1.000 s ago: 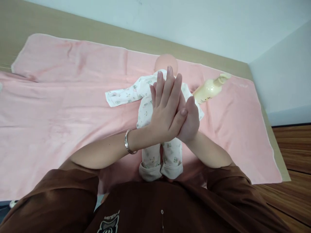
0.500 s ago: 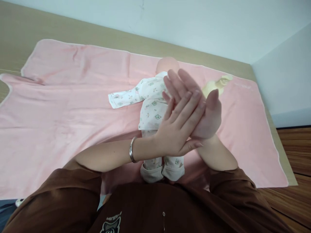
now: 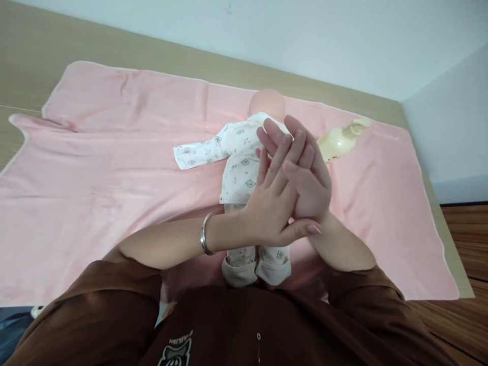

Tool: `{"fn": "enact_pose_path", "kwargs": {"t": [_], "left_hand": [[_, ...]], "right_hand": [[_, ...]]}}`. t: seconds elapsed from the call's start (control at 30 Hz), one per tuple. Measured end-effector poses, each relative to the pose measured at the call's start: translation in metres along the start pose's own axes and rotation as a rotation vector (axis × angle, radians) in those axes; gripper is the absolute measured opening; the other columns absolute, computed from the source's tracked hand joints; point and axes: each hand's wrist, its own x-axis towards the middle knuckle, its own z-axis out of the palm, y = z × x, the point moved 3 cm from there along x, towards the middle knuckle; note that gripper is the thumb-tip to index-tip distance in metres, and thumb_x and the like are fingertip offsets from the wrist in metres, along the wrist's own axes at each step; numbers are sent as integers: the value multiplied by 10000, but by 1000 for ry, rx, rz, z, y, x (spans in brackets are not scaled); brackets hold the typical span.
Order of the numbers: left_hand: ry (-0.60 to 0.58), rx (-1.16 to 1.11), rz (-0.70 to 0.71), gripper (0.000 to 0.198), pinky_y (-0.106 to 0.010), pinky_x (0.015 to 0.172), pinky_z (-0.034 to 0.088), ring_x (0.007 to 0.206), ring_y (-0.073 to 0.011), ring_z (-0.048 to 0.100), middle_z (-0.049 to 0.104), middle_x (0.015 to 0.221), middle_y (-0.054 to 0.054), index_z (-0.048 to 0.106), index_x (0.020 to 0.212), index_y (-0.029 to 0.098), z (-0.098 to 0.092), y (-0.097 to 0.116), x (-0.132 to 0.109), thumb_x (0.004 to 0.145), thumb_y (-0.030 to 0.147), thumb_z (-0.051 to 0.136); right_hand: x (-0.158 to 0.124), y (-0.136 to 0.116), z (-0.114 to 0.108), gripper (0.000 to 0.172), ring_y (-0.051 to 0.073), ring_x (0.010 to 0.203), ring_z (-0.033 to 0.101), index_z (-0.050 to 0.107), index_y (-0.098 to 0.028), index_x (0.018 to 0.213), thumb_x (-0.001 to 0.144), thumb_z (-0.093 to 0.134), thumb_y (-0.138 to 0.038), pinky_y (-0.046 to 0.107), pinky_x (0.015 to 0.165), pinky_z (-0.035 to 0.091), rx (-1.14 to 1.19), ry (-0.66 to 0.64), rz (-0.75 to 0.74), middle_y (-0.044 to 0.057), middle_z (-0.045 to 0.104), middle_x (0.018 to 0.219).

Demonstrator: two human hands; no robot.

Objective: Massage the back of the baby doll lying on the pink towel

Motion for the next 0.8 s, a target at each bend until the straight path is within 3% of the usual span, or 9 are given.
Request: {"fn": "enact_pose_path", "kwargs": {"t": [0.1, 0.2, 0.3, 0.37, 0.5, 0.57, 0.67, 0.8], "left_hand": [[-44, 84, 6, 1023, -646, 1411, 80, 1725, -385, 61, 262, 1763, -270, -10, 1727, 97, 10, 1, -11, 1016, 825, 96], [-149, 110, 36, 847, -614, 1410, 153, 1718, -345, 154, 301, 1775, -208, 164, 1714, 150, 2, -6, -3, 1084, 716, 184], [-182, 158, -6, 500, -582, 1391, 271, 1653, -297, 354, 477, 1703, -73, 511, 1552, 264, -13, -35, 17, 1128, 415, 292], [-139, 209, -90, 435, -552, 1348, 380, 1565, -275, 487, 606, 1584, -37, 632, 1402, 277, -19, -67, 28, 1069, 242, 355], [-33, 304, -363, 399, -467, 1218, 528, 1314, -274, 665, 746, 1321, -100, 697, 1163, 197, -15, -140, 31, 889, 68, 437], [-24, 294, -462, 381, -459, 1164, 556, 1240, -281, 696, 766, 1274, -125, 707, 1149, 172, -9, -164, 25, 925, 91, 409], [11, 274, -485, 404, -452, 1175, 541, 1258, -274, 696, 762, 1329, -131, 708, 1224, 152, -3, -177, 15, 986, 155, 380], [28, 274, -427, 410, -431, 1166, 536, 1270, -257, 691, 760, 1338, -125, 695, 1272, 152, -5, -173, 8, 1023, 236, 381]], "right_hand": [[5, 1, -23, 452, 260, 1432, 629, 450, -253, 1501, 1104, 304, -413, 560, 1189, 587, 129, 27, -14, 65, 602, 1559], [15, 7, -38, 308, 241, 1387, 663, 572, -326, 1333, 1115, 416, -477, 460, 1166, 629, 108, 100, -75, -2, 643, 1504], [25, 26, -40, 340, 215, 1376, 668, 586, -295, 1369, 1125, 420, -464, 410, 1207, 602, 6, 169, -147, 32, 647, 1496], [30, 45, -34, 418, 213, 1398, 652, 595, -214, 1417, 1124, 371, -413, 427, 1231, 579, -147, 161, -182, 76, 652, 1494], [35, 82, -8, 534, 208, 1559, 491, 635, -127, 1452, 1064, 309, -292, 471, 1339, 447, -478, -76, -218, 97, 555, 1606], [38, 94, 2, 559, 205, 1588, 449, 647, -132, 1460, 1042, 296, -255, 507, 1390, 347, -557, -163, -230, 83, 558, 1605], [45, 106, 1, 554, 217, 1611, 411, 639, -168, 1489, 1031, 340, -258, 556, 1411, 258, -588, -219, -212, 58, 556, 1610], [56, 125, -16, 541, 256, 1653, 324, 617, -242, 1522, 1036, 428, -388, 610, 1405, 202, -582, -243, -170, 20, 466, 1682]]}}
